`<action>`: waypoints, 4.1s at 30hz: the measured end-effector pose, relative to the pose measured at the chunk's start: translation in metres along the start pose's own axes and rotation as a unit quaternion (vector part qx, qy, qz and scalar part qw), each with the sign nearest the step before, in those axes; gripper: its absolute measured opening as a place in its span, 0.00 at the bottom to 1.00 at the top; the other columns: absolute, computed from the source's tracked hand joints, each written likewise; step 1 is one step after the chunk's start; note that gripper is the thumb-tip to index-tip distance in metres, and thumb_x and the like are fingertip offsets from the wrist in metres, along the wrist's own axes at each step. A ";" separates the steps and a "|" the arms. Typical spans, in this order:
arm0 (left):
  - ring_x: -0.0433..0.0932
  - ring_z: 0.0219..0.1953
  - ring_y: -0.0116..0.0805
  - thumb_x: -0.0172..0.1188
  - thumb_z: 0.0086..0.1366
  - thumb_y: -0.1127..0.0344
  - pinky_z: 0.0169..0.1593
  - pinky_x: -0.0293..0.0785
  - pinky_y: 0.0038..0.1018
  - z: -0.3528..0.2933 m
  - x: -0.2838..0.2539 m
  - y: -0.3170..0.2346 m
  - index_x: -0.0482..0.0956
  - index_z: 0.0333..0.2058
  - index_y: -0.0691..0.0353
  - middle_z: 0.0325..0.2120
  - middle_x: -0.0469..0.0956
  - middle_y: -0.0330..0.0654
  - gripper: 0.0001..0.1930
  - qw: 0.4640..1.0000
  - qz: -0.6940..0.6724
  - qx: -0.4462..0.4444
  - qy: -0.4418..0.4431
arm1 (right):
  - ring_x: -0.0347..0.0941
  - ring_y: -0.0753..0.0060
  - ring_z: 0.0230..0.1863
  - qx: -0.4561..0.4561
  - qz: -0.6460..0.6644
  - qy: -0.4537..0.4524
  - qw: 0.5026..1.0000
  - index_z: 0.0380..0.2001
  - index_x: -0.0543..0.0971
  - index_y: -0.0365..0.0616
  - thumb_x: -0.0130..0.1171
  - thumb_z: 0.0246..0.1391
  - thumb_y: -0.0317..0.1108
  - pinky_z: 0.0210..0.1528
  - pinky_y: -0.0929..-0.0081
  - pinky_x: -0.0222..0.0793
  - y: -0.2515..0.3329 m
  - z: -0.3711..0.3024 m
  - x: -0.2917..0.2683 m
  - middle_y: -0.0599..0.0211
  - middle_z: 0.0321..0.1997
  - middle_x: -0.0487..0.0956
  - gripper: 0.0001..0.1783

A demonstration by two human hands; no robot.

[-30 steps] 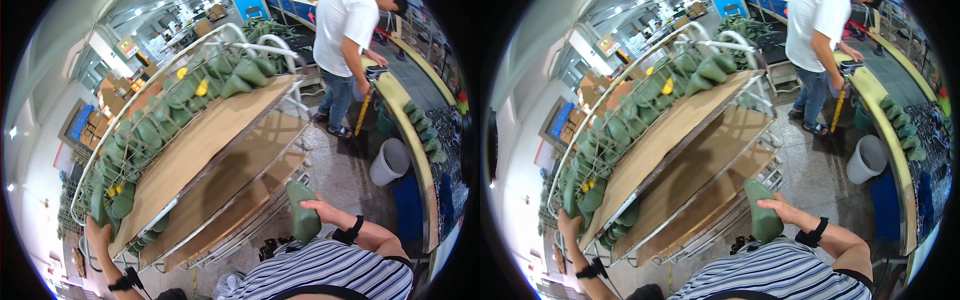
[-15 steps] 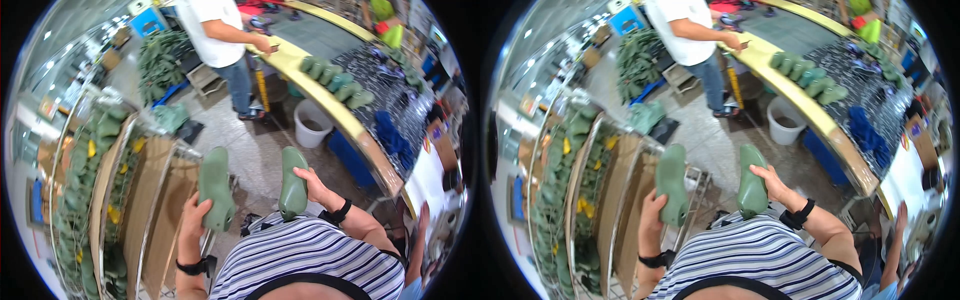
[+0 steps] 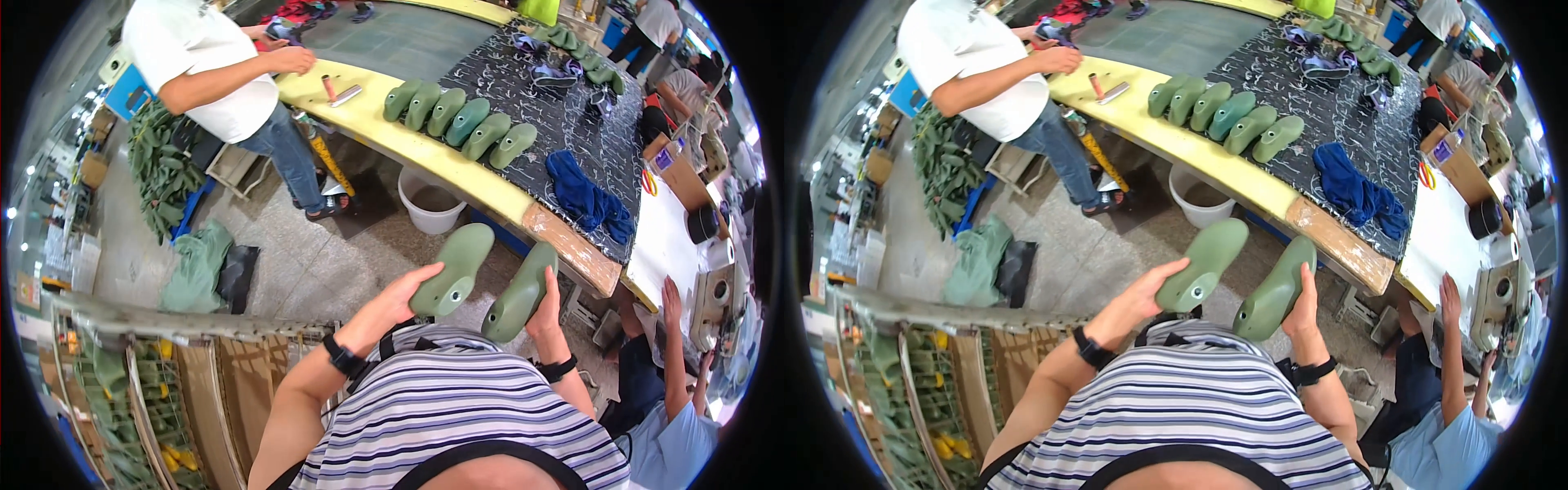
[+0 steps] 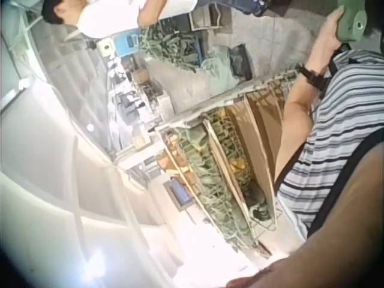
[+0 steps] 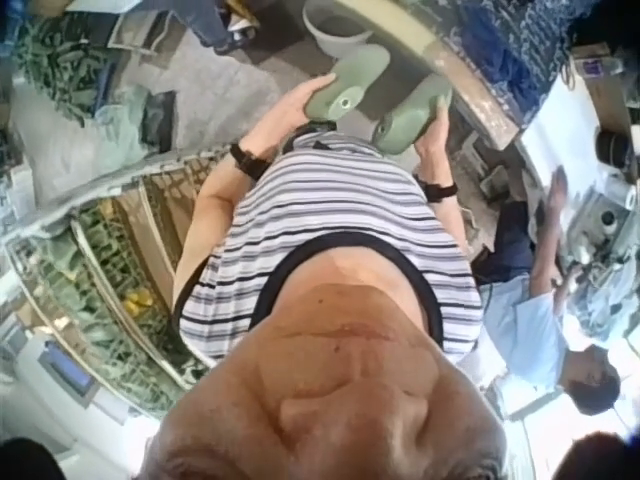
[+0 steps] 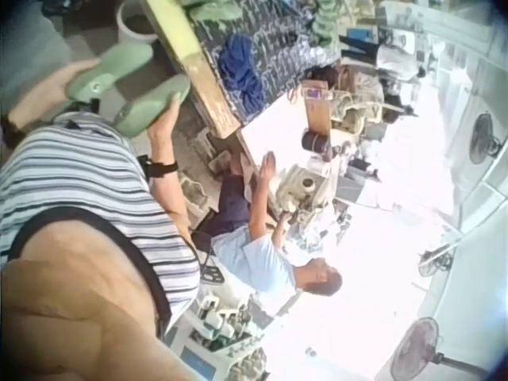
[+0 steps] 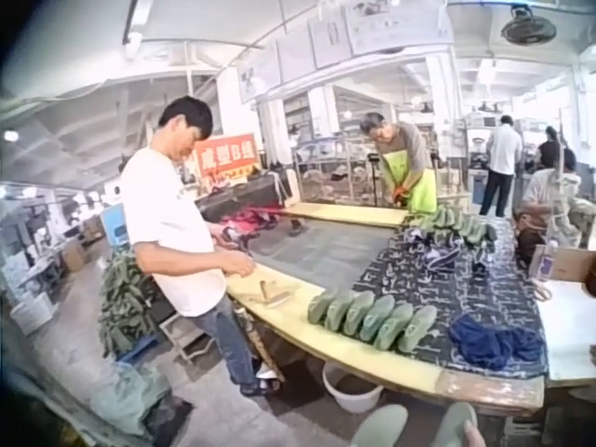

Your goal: Transfer shoe lasts from a mobile rack to a work table and arrange them for assembly.

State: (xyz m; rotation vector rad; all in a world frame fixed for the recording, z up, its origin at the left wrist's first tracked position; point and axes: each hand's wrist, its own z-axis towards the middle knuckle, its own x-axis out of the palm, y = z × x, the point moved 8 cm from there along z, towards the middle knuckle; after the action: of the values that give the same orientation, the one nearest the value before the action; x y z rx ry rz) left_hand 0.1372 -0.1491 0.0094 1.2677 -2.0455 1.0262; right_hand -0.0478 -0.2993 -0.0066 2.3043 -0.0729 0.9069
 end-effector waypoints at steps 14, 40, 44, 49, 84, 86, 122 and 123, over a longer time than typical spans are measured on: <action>0.78 0.25 0.32 0.54 0.66 0.45 0.19 0.69 0.27 0.201 0.043 -0.103 0.77 0.45 0.58 0.29 0.80 0.39 0.22 0.967 0.181 -0.127 0.125 | 0.76 0.67 0.36 -0.188 -0.179 -0.181 0.949 0.43 0.74 0.39 0.60 0.56 0.45 0.39 0.65 0.74 0.142 0.127 0.031 0.64 0.37 0.78 0.21; 0.79 0.38 0.47 0.64 0.53 0.64 0.42 0.75 0.35 0.167 0.002 -0.315 0.79 0.32 0.66 0.33 0.78 0.52 0.11 0.628 0.476 0.440 -0.430 | 0.68 0.57 0.59 -0.049 -0.222 -0.116 0.967 0.61 0.66 0.44 0.52 0.59 0.57 0.62 0.59 0.63 0.276 0.335 -0.066 0.60 0.60 0.70 0.35; 0.71 0.50 0.51 0.66 0.51 0.62 0.51 0.69 0.39 0.156 -0.013 -0.368 0.76 0.41 0.66 0.45 0.71 0.55 0.20 0.590 0.510 0.402 -0.479 | 0.71 0.56 0.52 -0.198 -0.295 -0.175 0.918 0.58 0.67 0.29 0.58 0.56 0.54 0.56 0.62 0.68 0.323 0.311 0.004 0.49 0.55 0.72 0.39; 0.54 0.63 0.56 0.69 0.47 0.55 0.59 0.55 0.48 0.198 -0.015 -0.415 0.68 0.53 0.69 0.57 0.58 0.60 0.37 0.528 0.600 0.378 -0.467 | 0.75 0.58 0.43 -0.405 -0.487 -0.169 0.755 0.54 0.72 0.29 0.59 0.56 0.51 0.44 0.65 0.74 0.361 0.287 0.030 0.48 0.46 0.76 0.35; 0.63 0.58 0.53 0.66 0.52 0.62 0.57 0.59 0.46 0.198 -0.045 -0.438 0.73 0.47 0.64 0.54 0.63 0.57 0.24 0.369 0.658 0.511 -0.412 | 0.76 0.69 0.30 -0.168 -0.595 -0.215 0.756 0.43 0.72 0.32 0.56 0.58 0.41 0.19 0.75 0.75 0.348 0.220 0.028 0.60 0.34 0.77 0.20; 0.63 0.57 0.54 0.66 0.53 0.60 0.57 0.58 0.46 0.214 -0.017 -0.403 0.73 0.47 0.65 0.54 0.64 0.57 0.24 0.421 0.641 0.529 -0.363 | 0.77 0.67 0.32 -0.181 -0.584 -0.225 0.759 0.43 0.72 0.32 0.56 0.58 0.41 0.19 0.74 0.77 0.347 0.209 0.022 0.57 0.38 0.76 0.21; 0.55 0.64 0.61 0.65 0.55 0.51 0.60 0.51 0.57 0.273 0.076 -0.404 0.59 0.57 0.68 0.61 0.56 0.64 0.39 0.454 0.689 0.495 -0.272 | 0.74 0.77 0.31 -0.226 -0.565 -0.242 0.756 0.39 0.72 0.36 0.59 0.55 0.39 0.26 0.76 0.76 0.337 0.176 0.014 0.62 0.31 0.77 0.17; 0.55 0.64 0.61 0.64 0.55 0.49 0.60 0.52 0.58 0.275 0.097 -0.373 0.61 0.57 0.68 0.60 0.56 0.65 0.38 0.483 0.690 0.494 -0.214 | 0.74 0.77 0.30 -0.233 -0.560 -0.245 0.756 0.39 0.73 0.36 0.59 0.55 0.39 0.26 0.76 0.76 0.338 0.174 0.018 0.63 0.30 0.76 0.16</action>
State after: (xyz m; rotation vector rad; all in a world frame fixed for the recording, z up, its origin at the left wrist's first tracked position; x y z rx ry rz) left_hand 0.4224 -0.5253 0.0451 -0.4287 -2.7887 3.1860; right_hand -0.0242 -0.6647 0.0959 1.5739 0.7102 -0.3253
